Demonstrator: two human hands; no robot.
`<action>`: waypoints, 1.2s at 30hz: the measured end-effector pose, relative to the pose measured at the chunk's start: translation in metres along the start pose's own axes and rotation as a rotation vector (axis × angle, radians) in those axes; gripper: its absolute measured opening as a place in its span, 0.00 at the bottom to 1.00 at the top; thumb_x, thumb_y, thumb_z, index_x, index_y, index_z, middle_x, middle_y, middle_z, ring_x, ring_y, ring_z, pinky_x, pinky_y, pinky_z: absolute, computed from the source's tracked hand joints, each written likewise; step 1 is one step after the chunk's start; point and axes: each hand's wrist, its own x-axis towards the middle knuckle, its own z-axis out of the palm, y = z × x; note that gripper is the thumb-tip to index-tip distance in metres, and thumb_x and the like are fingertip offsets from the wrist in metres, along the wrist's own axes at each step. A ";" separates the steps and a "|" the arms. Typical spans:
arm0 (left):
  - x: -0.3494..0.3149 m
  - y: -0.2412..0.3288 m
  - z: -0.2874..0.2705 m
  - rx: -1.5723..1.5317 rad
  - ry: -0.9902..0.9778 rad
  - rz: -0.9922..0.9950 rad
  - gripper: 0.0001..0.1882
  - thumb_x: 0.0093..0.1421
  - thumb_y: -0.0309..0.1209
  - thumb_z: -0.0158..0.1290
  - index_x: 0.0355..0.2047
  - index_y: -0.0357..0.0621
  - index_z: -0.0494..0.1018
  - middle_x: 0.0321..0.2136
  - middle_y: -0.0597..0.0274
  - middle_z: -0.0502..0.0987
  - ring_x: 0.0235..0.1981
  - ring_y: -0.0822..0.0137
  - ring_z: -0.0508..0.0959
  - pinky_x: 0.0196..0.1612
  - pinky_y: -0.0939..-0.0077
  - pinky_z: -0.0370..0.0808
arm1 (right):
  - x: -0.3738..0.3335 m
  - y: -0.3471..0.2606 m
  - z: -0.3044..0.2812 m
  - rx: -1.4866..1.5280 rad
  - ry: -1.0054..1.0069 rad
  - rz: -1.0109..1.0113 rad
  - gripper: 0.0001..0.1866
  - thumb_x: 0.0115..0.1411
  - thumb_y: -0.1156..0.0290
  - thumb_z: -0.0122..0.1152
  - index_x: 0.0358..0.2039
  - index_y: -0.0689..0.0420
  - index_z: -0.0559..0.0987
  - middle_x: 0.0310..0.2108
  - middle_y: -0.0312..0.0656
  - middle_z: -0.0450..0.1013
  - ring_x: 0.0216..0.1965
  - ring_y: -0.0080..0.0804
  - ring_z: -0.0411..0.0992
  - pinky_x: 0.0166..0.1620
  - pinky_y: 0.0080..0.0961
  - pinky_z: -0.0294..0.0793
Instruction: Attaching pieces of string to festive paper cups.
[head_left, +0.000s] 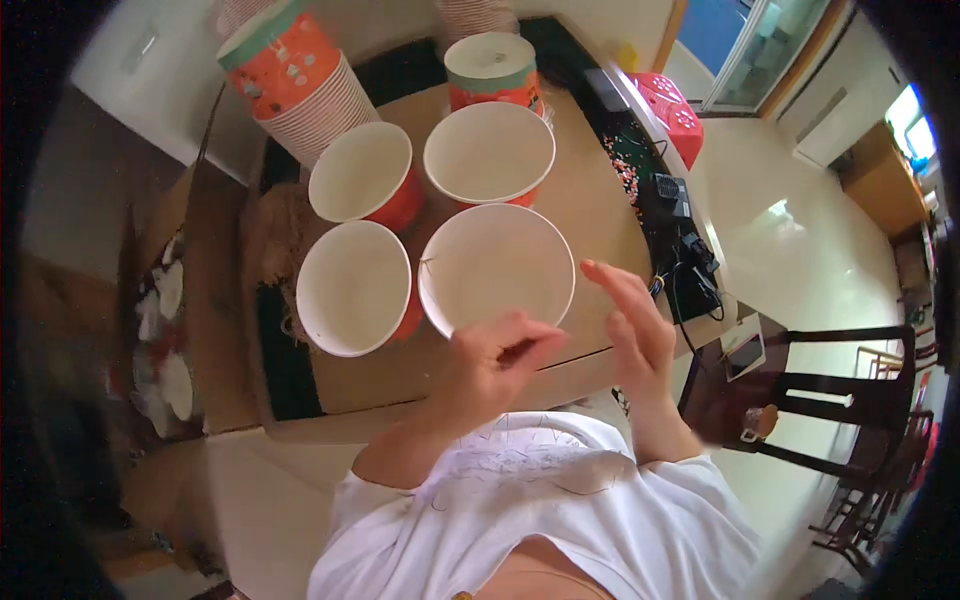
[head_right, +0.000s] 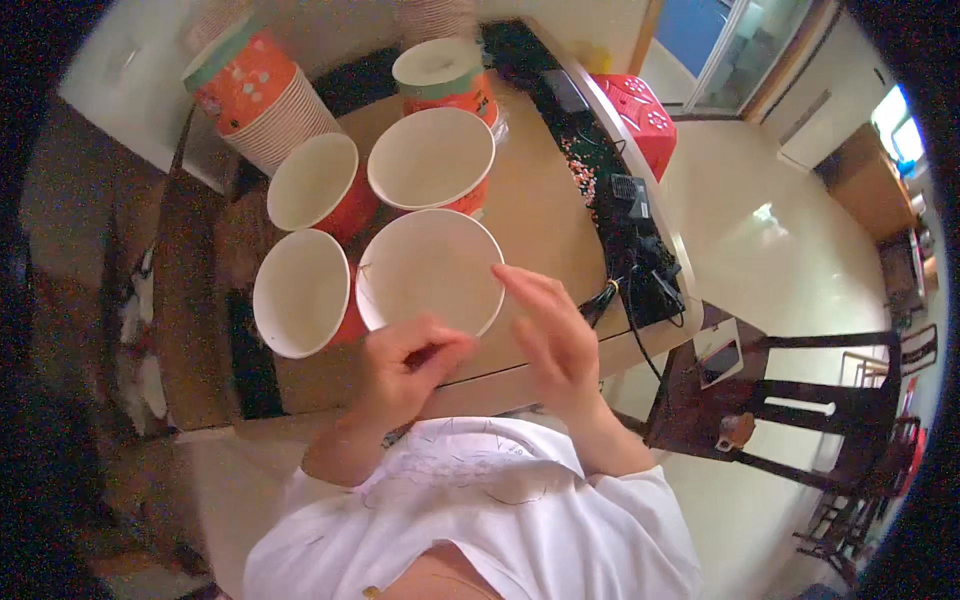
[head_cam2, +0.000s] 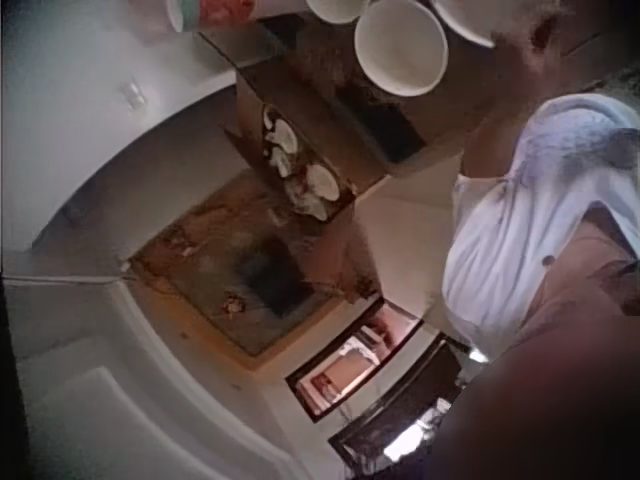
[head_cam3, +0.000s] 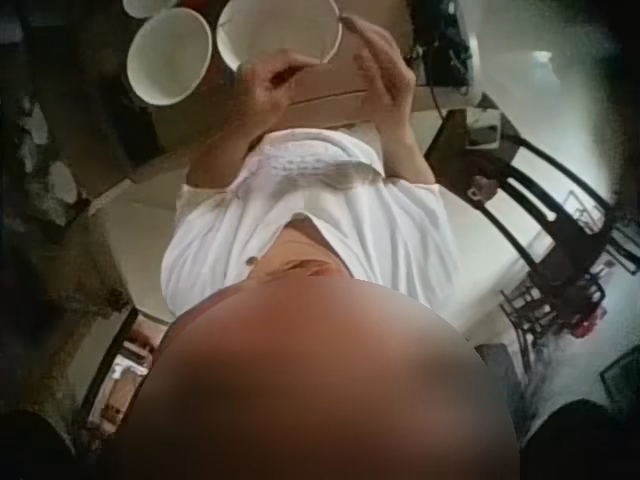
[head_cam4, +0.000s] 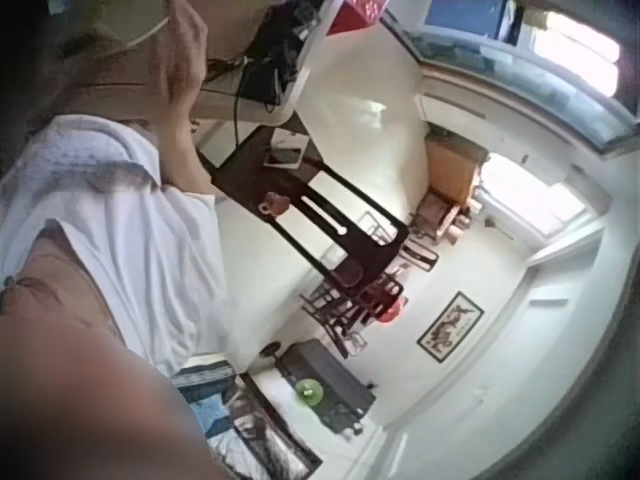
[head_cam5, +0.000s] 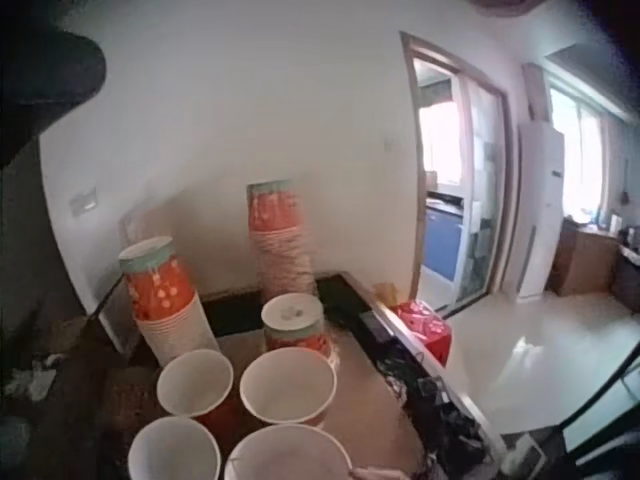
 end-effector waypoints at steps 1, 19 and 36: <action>0.003 -0.001 -0.001 0.106 0.044 -0.033 0.02 0.55 0.21 0.56 0.30 0.37 0.74 0.21 0.62 0.73 0.21 0.76 0.70 0.24 0.82 0.67 | -0.003 0.009 -0.001 0.146 0.110 0.138 0.21 0.58 0.75 0.50 0.53 0.59 0.72 0.51 0.52 0.67 0.54 0.42 0.65 0.58 0.33 0.59; 0.000 -0.035 0.016 0.418 0.100 0.030 0.05 0.52 0.21 0.58 0.31 0.37 0.76 0.38 0.52 0.78 0.37 0.60 0.79 0.39 0.71 0.76 | -0.018 0.072 0.023 -0.036 0.088 0.020 0.26 0.49 0.86 0.59 0.51 0.57 0.73 0.45 0.45 0.71 0.46 0.37 0.70 0.48 0.27 0.71; 0.006 -0.010 -0.010 0.081 0.110 -0.171 0.05 0.51 0.16 0.57 0.30 0.32 0.77 0.39 0.51 0.77 0.40 0.67 0.76 0.45 0.75 0.73 | -0.017 0.057 0.026 -0.309 0.058 -0.194 0.34 0.42 0.86 0.56 0.52 0.48 0.74 0.43 0.42 0.68 0.43 0.41 0.68 0.44 0.35 0.72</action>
